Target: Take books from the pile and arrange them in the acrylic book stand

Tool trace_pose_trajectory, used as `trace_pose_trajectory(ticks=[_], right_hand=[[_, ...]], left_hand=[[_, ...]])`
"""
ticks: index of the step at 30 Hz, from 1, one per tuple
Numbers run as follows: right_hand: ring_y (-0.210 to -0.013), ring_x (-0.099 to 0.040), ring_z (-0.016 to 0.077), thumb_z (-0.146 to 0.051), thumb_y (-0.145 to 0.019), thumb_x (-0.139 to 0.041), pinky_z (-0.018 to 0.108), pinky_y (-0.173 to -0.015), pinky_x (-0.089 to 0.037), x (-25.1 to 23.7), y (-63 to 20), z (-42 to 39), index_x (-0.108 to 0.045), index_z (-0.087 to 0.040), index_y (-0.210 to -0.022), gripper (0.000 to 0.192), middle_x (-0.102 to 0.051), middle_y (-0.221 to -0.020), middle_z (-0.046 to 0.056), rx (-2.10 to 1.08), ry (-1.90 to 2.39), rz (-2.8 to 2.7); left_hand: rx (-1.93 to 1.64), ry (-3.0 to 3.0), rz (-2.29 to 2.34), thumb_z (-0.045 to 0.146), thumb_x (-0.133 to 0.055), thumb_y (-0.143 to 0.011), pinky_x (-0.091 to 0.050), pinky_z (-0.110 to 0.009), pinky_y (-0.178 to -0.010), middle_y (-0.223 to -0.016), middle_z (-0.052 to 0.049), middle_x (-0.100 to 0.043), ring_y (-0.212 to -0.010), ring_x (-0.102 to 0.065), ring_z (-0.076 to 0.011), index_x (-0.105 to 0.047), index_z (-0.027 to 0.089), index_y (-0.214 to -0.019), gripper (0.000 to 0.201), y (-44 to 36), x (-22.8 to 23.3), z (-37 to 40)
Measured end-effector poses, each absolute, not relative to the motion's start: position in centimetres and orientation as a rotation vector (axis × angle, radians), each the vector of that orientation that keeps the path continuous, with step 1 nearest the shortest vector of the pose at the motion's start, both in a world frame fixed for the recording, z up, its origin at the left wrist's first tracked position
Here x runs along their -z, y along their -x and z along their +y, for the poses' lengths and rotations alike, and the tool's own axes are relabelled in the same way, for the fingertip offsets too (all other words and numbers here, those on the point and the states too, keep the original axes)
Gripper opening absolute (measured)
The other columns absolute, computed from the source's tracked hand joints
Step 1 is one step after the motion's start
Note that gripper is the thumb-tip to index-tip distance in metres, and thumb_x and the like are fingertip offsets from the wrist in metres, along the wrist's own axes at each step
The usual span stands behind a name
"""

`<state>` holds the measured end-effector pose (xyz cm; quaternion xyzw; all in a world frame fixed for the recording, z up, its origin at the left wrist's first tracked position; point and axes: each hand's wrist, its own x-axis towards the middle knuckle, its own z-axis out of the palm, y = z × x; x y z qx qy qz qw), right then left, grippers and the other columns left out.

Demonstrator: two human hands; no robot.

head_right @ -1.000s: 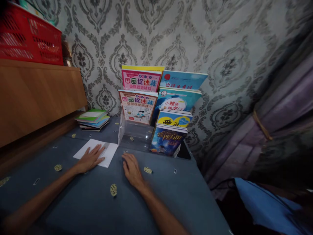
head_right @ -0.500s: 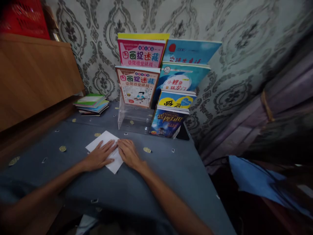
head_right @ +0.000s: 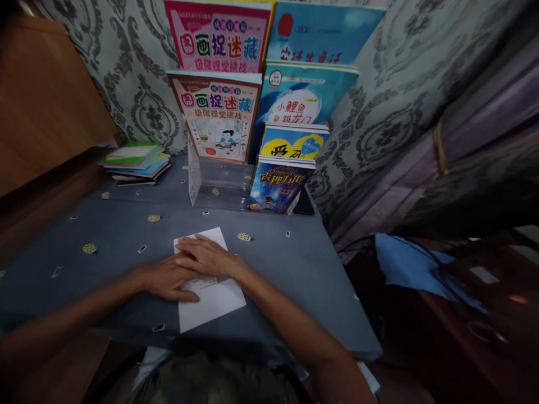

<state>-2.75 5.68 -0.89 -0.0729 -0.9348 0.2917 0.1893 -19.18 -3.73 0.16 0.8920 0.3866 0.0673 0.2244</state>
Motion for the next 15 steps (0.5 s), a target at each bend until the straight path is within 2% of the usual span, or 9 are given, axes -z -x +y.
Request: trace_pose_trajectory(ticks=[5,8,12,15], right_hand=[[-0.149,-0.038,0.0234,-0.052,-0.104,-0.042,0.049,-0.125,-0.029,1.4,1.7,6.1,-0.054,-0.019,-0.144,0.053,-0.047,-0.156,0.011,-0.857,0.42,-2.662],[-0.152,-0.031,0.0253,-0.054,-0.104,-0.038,0.052,-0.126,-0.026,1.4,0.6,6.5,-0.048,-0.014,-0.149,0.061,-0.039,-0.16,0.016,-0.843,0.544,-2.694],[-0.153,-0.027,0.027,-0.047,-0.106,-0.036,0.053,-0.125,-0.026,1.9,-1.2,7.2,-0.045,-0.011,-0.151,0.058,-0.036,-0.161,0.019,-0.737,0.705,-2.68],[-0.152,-0.031,0.0273,-0.041,-0.106,-0.037,0.055,-0.124,-0.029,2.4,-2.2,7.5,-0.046,-0.013,-0.151,0.053,-0.039,-0.159,0.019,-0.645,0.788,-2.629]], left_hand=[[-0.137,-2.509,1.013,0.061,-0.054,-0.093,-0.043,-0.048,-0.11,-0.144,-0.01,-0.06,-0.129,-0.057,-0.0344,-0.05,0.028,-0.149,0.065,18.9,-0.4,-3.5],[-0.171,-2.549,0.962,0.062,-0.052,-0.094,-0.032,-0.051,-0.12,-0.148,-0.01,-0.056,-0.139,-0.049,-0.0334,-0.046,0.026,-0.151,0.068,18.8,-0.2,-3.3],[-0.206,-2.605,0.875,0.061,-0.05,-0.096,-0.014,-0.05,-0.127,-0.158,-0.007,-0.045,-0.148,-0.038,-0.0284,-0.042,0.028,-0.153,0.066,19.1,0.0,-2.4],[-0.196,-2.63,0.825,0.057,-0.048,-0.099,-0.01,-0.048,-0.129,-0.163,-0.002,-0.037,-0.151,-0.034,-0.0236,-0.041,0.035,-0.153,0.058,19.7,0.1,-1.2]])
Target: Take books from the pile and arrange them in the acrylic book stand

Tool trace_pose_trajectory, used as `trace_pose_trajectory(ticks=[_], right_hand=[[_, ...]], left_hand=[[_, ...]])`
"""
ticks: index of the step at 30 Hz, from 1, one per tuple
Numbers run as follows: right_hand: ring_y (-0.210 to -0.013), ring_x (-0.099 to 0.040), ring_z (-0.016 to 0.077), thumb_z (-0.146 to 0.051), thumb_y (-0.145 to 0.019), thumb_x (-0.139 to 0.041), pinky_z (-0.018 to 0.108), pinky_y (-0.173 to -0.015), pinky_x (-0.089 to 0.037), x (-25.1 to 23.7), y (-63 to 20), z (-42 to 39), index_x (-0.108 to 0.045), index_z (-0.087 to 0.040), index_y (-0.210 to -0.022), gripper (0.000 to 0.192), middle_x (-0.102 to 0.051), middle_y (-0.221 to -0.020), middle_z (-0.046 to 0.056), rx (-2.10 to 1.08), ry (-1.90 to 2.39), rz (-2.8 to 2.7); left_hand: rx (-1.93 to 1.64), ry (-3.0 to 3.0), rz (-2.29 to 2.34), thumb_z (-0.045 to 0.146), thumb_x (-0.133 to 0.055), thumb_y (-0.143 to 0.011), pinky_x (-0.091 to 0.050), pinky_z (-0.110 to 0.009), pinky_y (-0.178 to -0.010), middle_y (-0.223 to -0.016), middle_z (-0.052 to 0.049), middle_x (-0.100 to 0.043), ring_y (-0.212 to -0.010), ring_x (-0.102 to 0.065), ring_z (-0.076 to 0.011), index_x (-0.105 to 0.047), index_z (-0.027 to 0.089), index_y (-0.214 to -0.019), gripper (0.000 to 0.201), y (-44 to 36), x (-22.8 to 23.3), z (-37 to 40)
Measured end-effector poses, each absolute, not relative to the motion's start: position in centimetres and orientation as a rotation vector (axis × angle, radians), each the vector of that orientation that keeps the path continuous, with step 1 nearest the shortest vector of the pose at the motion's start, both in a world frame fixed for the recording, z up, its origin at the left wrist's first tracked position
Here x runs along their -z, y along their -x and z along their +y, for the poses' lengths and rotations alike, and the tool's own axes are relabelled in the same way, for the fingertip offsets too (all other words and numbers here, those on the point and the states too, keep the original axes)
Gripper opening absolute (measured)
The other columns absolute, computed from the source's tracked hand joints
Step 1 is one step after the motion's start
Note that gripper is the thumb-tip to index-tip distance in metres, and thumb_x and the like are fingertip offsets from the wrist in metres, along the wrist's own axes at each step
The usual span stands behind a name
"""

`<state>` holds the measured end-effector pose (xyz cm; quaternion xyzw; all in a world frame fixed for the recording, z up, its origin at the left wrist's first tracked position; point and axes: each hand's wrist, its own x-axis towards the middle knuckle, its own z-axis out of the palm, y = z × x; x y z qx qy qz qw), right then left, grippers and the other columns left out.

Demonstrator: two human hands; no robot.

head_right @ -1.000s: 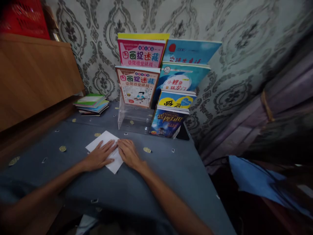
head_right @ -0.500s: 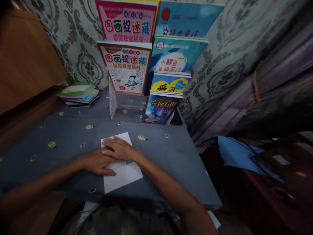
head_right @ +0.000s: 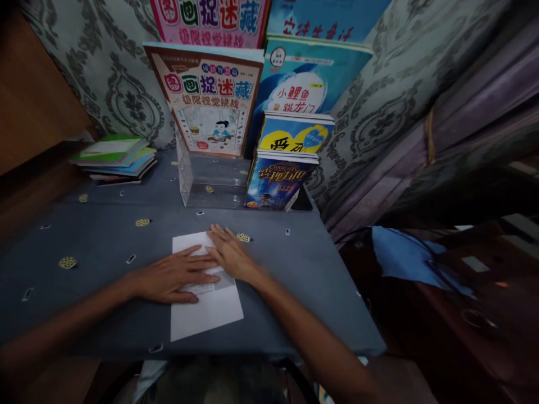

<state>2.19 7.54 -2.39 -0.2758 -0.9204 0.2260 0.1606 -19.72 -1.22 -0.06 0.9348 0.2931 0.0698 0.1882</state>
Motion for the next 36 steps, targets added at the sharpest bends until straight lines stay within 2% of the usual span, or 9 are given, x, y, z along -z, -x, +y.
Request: trace_pose_trajectory(ticks=[5,10,15,21,25,29,32,36], right_hand=[[-0.149,-0.039,0.0259,-0.032,-0.106,-0.033,0.054,-0.123,-0.031,3.1,-3.0,8.4,-0.051,-0.012,-0.147,0.049,-0.047,-0.155,0.019,-0.53,0.877,-2.585],[-0.147,-0.042,0.0258,-0.025,-0.104,-0.034,0.056,-0.12,-0.035,4.0,-4.0,10.1,-0.052,-0.017,-0.147,0.047,-0.049,-0.154,0.016,-0.422,0.966,-2.509],[-0.148,-0.04,0.0256,-0.028,-0.104,-0.035,0.056,-0.12,-0.035,4.0,-4.8,10.8,-0.051,-0.019,-0.147,0.047,-0.051,-0.153,0.014,-0.348,1.027,-2.505],[-0.147,-0.041,0.0264,-0.029,-0.104,-0.036,0.056,-0.121,-0.034,3.7,-4.7,10.7,-0.052,-0.016,-0.146,0.047,-0.049,-0.154,0.016,-0.36,1.049,-2.513],[-0.147,-0.042,0.0264,-0.03,-0.102,-0.039,0.057,-0.121,-0.033,3.8,-4.9,11.1,-0.053,-0.018,-0.145,0.046,-0.05,-0.154,0.014,-0.429,1.025,-2.49],[-0.143,-0.048,0.0253,-0.024,-0.1,-0.04,0.054,-0.121,-0.035,3.7,-5.5,12.0,-0.058,-0.02,-0.14,0.044,-0.059,-0.146,0.011,-0.534,1.025,-2.413],[-0.137,-0.054,0.025,-0.018,-0.097,-0.042,0.053,-0.118,-0.039,3.6,-6.0,12.8,-0.062,-0.023,-0.137,0.044,-0.066,-0.138,0.008,-0.615,1.036,-2.327],[-0.13,-0.06,0.0231,-0.021,-0.098,-0.043,0.048,-0.113,-0.045,3.5,-6.3,13.5,-0.066,-0.024,-0.131,0.04,-0.068,-0.135,0.006,-0.686,1.047,-2.252]], left_hand=[[-0.229,-2.669,0.832,0.053,-0.043,-0.102,-0.009,-0.048,-0.129,-0.162,-0.003,-0.038,-0.152,-0.031,-0.0211,-0.038,0.032,-0.154,0.056,20.4,0.5,1.3],[-0.207,-2.723,0.858,0.054,-0.037,-0.104,-0.007,-0.048,-0.129,-0.161,-0.005,-0.04,-0.154,-0.026,-0.0185,-0.038,0.029,-0.154,0.056,19.4,0.8,4.4],[-0.214,-2.704,1.114,0.065,-0.03,-0.101,-0.008,-0.055,-0.127,-0.165,-0.01,-0.03,-0.155,-0.024,-0.0233,-0.031,0.027,-0.156,0.067,19.7,1.3,6.5],[-0.197,-2.61,1.455,0.064,-0.02,-0.103,-0.017,-0.052,-0.126,-0.167,-0.011,-0.024,-0.155,-0.021,-0.0255,-0.019,0.021,-0.161,0.073,22.8,1.9,5.4],[-0.166,-2.572,1.555,0.065,-0.013,-0.102,-0.019,-0.052,-0.126,-0.167,-0.012,-0.024,-0.156,-0.02,-0.026,-0.023,0.016,-0.16,0.077,23.3,1.9,4.6],[-0.146,-2.566,1.569,0.067,-0.011,-0.101,-0.019,-0.052,-0.126,-0.166,-0.012,-0.025,-0.155,-0.021,-0.0258,-0.027,0.015,-0.159,0.08,23.1,1.6,4.6],[-0.151,-2.582,1.58,0.067,-0.014,-0.101,-0.019,-0.053,-0.126,-0.166,-0.012,-0.027,-0.155,-0.023,-0.0263,-0.03,0.015,-0.158,0.079,23.0,1.3,4.6],[-0.158,-2.646,1.551,0.064,-0.017,-0.102,-0.018,-0.054,-0.126,-0.164,-0.012,-0.033,-0.153,-0.028,-0.0267,-0.032,0.016,-0.157,0.075,22.4,1.0,5.1]])
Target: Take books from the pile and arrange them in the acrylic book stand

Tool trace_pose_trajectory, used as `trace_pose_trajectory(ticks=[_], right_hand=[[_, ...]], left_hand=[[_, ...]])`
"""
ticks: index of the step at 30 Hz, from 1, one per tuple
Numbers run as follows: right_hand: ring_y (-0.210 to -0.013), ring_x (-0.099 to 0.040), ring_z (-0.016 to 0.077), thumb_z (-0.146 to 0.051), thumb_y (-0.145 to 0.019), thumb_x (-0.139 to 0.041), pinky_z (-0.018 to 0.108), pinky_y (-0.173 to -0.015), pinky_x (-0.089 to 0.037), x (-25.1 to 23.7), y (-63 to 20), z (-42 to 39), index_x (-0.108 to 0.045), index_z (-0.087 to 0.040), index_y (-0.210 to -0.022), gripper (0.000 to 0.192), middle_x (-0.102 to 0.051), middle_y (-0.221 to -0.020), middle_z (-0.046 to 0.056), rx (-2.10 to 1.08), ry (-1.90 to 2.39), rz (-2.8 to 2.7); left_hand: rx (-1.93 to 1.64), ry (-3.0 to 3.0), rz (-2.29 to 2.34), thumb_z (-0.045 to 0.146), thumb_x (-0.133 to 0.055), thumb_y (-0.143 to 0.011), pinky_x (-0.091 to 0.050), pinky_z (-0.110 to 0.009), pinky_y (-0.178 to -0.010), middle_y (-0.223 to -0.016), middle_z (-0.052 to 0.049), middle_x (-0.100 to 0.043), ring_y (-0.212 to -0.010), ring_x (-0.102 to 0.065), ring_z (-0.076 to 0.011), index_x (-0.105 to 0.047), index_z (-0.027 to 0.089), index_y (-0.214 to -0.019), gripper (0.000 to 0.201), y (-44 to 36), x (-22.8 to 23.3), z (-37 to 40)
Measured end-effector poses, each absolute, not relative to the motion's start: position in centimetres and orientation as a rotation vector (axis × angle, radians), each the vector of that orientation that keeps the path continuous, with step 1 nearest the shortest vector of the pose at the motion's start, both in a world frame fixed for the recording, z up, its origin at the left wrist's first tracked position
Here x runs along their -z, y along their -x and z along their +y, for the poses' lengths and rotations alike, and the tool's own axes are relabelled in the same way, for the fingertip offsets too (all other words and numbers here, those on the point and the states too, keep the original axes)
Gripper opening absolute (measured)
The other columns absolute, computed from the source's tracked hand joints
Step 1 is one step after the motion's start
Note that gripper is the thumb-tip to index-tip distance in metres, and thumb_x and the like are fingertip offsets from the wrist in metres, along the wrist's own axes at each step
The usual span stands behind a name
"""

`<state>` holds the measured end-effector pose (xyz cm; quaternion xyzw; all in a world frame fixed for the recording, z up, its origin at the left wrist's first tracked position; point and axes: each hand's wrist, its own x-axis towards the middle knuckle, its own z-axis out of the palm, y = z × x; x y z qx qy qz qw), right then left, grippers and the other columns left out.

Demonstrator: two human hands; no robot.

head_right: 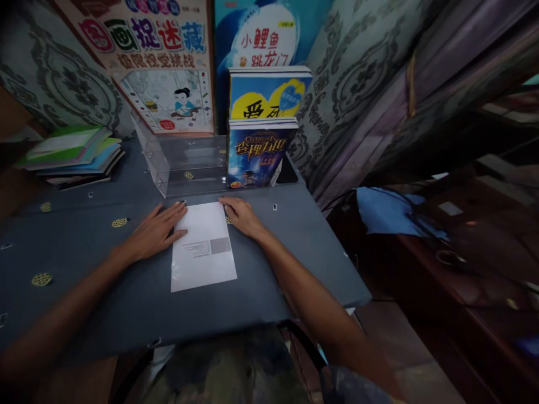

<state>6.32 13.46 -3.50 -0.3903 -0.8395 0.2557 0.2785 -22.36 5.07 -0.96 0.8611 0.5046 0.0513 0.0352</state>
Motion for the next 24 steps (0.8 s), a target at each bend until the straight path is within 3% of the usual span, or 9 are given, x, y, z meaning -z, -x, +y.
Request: trace_pose_trajectory(ticks=[5,13,19,24], right_hand=[[-0.128,-0.061,0.0215,-0.02,-0.099,-0.041,0.043,-0.113,-0.045,3.2,-6.2,13.5,-0.065,-0.018,-0.132,0.041,-0.068,-0.136,0.009,-0.695,1.077,-2.261],[-0.125,-0.063,0.0214,-0.016,-0.096,-0.043,0.042,-0.111,-0.047,3.1,-5.9,13.1,-0.062,-0.021,-0.136,0.045,-0.068,-0.135,0.006,-0.669,1.085,-2.282],[-0.13,-0.059,0.0241,-0.02,-0.095,-0.053,0.039,-0.115,-0.043,2.9,-5.7,13.0,-0.062,-0.014,-0.135,0.042,-0.067,-0.137,0.01,-0.578,1.049,-2.362],[-0.13,-0.059,0.0265,-0.023,-0.094,-0.055,0.045,-0.115,-0.043,3.0,-5.7,12.9,-0.062,-0.018,-0.135,0.042,-0.068,-0.134,0.008,-0.545,1.072,-2.37]], left_hand=[[-0.163,-2.71,1.362,0.058,-0.02,-0.104,-0.018,-0.051,-0.126,-0.163,-0.014,-0.034,-0.153,-0.029,-0.0256,-0.033,0.015,-0.156,0.069,19.0,1.1,6.4],[-0.089,-2.744,1.065,0.049,-0.02,-0.106,-0.011,-0.047,-0.128,-0.165,-0.011,-0.03,-0.156,-0.02,-0.0208,-0.033,0.016,-0.156,0.061,14.0,1.1,5.5],[-0.059,-2.736,0.886,0.049,-0.023,-0.107,-0.006,-0.048,-0.128,-0.165,-0.007,-0.03,-0.155,-0.022,-0.0204,-0.028,0.023,-0.159,0.059,13.5,0.7,1.9],[-0.102,-2.725,0.735,0.045,-0.03,-0.107,0.0,-0.051,-0.128,-0.163,-0.002,-0.037,-0.154,-0.026,-0.0205,-0.031,0.032,-0.157,0.052,13.3,0.5,-1.1]])
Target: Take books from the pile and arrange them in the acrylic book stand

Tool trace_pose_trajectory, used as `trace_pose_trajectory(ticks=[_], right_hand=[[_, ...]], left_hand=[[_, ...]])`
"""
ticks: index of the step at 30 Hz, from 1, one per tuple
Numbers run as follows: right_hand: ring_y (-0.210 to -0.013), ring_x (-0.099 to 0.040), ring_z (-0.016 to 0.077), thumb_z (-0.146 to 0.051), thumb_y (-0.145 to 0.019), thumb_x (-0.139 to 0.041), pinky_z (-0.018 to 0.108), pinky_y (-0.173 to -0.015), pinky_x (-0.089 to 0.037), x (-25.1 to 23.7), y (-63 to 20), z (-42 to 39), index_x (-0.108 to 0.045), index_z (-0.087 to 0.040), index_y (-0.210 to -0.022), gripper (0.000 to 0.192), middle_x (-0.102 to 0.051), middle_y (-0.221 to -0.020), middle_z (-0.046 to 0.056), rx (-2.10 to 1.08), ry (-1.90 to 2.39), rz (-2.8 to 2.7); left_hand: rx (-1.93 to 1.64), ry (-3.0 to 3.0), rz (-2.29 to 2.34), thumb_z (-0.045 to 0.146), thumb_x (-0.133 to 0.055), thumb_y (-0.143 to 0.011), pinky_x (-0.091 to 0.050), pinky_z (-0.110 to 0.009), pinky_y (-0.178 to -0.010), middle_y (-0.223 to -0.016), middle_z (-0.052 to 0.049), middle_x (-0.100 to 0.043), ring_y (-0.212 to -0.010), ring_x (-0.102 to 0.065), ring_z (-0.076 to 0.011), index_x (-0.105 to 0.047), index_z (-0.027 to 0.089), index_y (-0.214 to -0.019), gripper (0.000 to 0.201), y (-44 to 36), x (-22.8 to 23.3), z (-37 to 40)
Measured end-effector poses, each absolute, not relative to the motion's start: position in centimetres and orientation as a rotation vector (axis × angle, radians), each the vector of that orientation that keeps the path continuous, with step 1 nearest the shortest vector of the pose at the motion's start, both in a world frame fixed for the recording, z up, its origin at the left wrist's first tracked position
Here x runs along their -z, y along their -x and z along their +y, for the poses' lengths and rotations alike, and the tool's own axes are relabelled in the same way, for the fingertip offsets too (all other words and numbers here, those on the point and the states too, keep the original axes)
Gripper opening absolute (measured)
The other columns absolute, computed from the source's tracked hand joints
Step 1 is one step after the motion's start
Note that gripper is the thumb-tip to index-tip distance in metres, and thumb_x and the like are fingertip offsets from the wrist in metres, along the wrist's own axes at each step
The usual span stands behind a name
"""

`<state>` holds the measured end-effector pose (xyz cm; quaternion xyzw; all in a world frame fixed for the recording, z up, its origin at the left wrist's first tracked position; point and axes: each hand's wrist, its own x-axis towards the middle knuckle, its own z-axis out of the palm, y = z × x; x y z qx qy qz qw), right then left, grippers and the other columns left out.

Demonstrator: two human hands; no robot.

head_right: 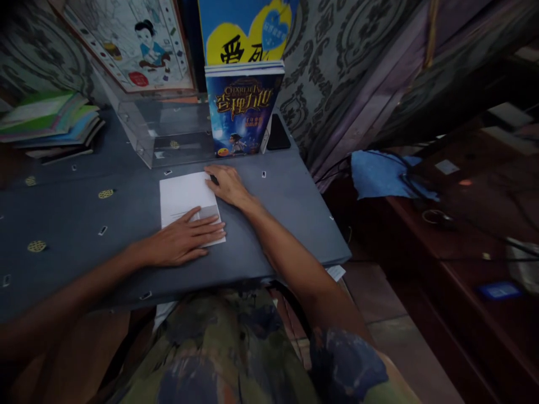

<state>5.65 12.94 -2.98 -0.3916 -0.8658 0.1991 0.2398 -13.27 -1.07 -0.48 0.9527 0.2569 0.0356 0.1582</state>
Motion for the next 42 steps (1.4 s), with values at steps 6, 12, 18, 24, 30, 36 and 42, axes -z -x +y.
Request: trace_pose_trajectory(ticks=[6,12,18,24,30,36,42], right_hand=[[-0.129,-0.059,0.0263,-0.024,-0.094,-0.053,0.045,-0.113,-0.045,3.0,-5.5,12.8,-0.063,-0.019,-0.135,0.042,-0.068,-0.133,0.008,-0.522,1.09,-2.35],[-0.137,-0.053,0.0276,-0.025,-0.094,-0.056,0.049,-0.115,-0.04,3.5,-5.5,12.7,-0.061,-0.017,-0.136,0.043,-0.063,-0.141,0.012,-0.45,1.079,-2.398],[-0.14,-0.05,0.0279,-0.025,-0.094,-0.055,0.052,-0.116,-0.037,3.8,-5.6,12.6,-0.063,-0.018,-0.133,0.041,-0.06,-0.145,0.013,-0.418,1.062,-2.419],[-0.141,-0.049,0.0282,-0.027,-0.095,-0.055,0.052,-0.115,-0.037,3.5,-5.5,12.3,-0.064,-0.017,-0.132,0.04,-0.06,-0.145,0.014,-0.389,1.06,-2.441],[-0.143,-0.046,0.0281,-0.025,-0.097,-0.052,0.057,-0.119,-0.032,2.9,-4.9,11.2,-0.063,-0.02,-0.133,0.039,-0.06,-0.145,0.013,-0.335,1.003,-2.517],[-0.149,-0.039,0.0266,-0.03,-0.101,-0.048,0.056,-0.122,-0.029,2.3,-1.3,8.5,-0.056,-0.018,-0.141,0.043,-0.052,-0.152,0.015,-0.405,0.755,-2.68],[-0.154,-0.028,0.0244,-0.039,-0.104,-0.044,0.051,-0.128,-0.02,2.8,2.1,5.1,-0.044,-0.015,-0.151,0.053,-0.039,-0.161,0.015,-0.399,0.631,-2.824]], left_hand=[[-0.091,-2.733,0.717,0.037,-0.032,-0.107,0.004,-0.052,-0.128,-0.161,0.0,-0.041,-0.153,-0.027,-0.0189,-0.034,0.033,-0.155,0.048,13.1,0.4,-2.3],[-0.049,-2.723,0.745,0.014,-0.032,-0.102,-0.004,-0.051,-0.129,-0.16,0.002,-0.041,-0.153,-0.028,-0.0164,-0.037,0.033,-0.153,0.055,13.9,0.2,-1.2],[-0.051,-2.74,0.776,0.013,-0.031,-0.101,-0.005,-0.048,-0.13,-0.159,-0.001,-0.044,-0.152,-0.031,-0.0179,-0.045,0.026,-0.149,0.051,14.3,-0.7,-0.1],[-0.209,-2.643,0.847,0.029,-0.03,-0.107,-0.017,-0.045,-0.13,-0.155,-0.002,-0.048,-0.148,-0.039,-0.0177,-0.051,0.025,-0.144,0.043,14.9,-0.4,0.3],[-0.633,-2.461,1.461,0.035,-0.028,-0.105,-0.037,-0.051,-0.119,-0.141,-0.009,-0.064,-0.137,-0.054,-0.0225,-0.059,0.021,-0.137,0.047,19.9,1.6,3.8],[-0.51,-2.336,1.731,0.035,-0.033,-0.102,-0.032,-0.052,-0.121,-0.152,-0.011,-0.052,-0.145,-0.044,-0.0237,-0.053,0.017,-0.143,0.049,23.4,2.4,5.6],[-0.486,-2.333,1.663,0.03,-0.033,-0.101,-0.028,-0.052,-0.122,-0.155,-0.009,-0.05,-0.147,-0.04,-0.0218,-0.053,0.019,-0.144,0.048,23.5,2.3,5.4]])
